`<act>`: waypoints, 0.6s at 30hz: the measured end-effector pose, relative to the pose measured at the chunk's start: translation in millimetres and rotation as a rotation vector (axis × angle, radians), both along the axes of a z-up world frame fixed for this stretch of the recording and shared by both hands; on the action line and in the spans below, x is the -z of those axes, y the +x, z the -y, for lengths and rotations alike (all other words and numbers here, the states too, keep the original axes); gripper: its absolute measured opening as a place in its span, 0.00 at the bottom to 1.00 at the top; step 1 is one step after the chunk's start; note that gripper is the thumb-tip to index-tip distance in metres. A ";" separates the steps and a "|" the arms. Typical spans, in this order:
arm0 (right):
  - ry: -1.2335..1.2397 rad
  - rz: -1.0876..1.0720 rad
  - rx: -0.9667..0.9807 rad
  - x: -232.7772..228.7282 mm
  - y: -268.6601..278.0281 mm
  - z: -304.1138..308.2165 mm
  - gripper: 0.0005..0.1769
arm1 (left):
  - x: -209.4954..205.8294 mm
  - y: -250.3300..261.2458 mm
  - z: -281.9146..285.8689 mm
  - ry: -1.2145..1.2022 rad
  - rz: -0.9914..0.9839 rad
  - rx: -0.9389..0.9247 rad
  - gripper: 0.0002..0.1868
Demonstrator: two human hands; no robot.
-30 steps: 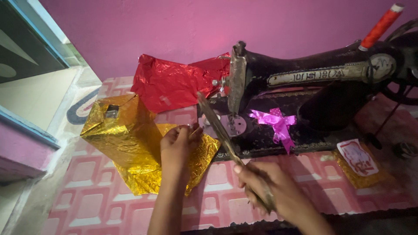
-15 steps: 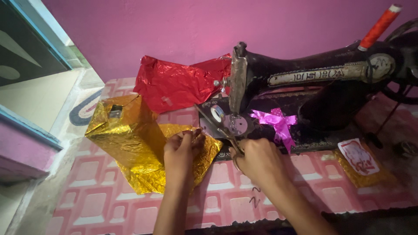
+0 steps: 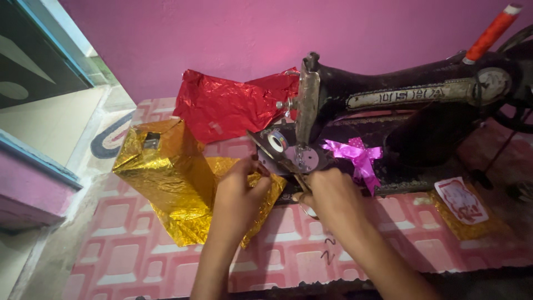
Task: The person wraps a small rectangular box with gold metallic paper, using scissors to trim the paper and tape to secure the edges. The person folds the paper around the box, cuts excess material, and applies tape to seal the package.
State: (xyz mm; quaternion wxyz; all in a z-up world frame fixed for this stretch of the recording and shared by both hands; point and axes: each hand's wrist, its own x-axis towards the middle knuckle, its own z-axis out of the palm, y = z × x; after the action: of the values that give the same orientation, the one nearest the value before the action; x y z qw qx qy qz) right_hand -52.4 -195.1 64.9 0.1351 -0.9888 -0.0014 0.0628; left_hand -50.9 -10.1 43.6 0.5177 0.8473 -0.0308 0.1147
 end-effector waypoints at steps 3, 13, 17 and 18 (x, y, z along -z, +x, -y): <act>-0.003 0.012 -0.005 -2.7 -0.4 0.7 0.20 | -1.8 2.1 -5.8 0.123 0.324 0.048 0.09; -0.024 -0.003 -0.018 -18.4 -1.3 0.7 0.16 | -22.6 -7.5 -14.5 0.400 0.229 0.297 0.11; -0.057 -0.049 -0.014 -26.3 -1.6 -4.4 0.15 | -41.3 -8.3 -15.2 0.432 0.208 0.428 0.09; -0.063 -0.065 -0.014 -28.2 -0.9 -5.3 0.15 | -45.2 -7.5 -15.8 0.413 0.201 0.440 0.10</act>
State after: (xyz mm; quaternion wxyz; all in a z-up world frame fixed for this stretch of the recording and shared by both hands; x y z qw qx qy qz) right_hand -53.3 -189.8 93.1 0.1035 -0.9900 -0.0021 0.0959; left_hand -58.3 5.8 88.8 0.3416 0.8918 -0.2871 0.0743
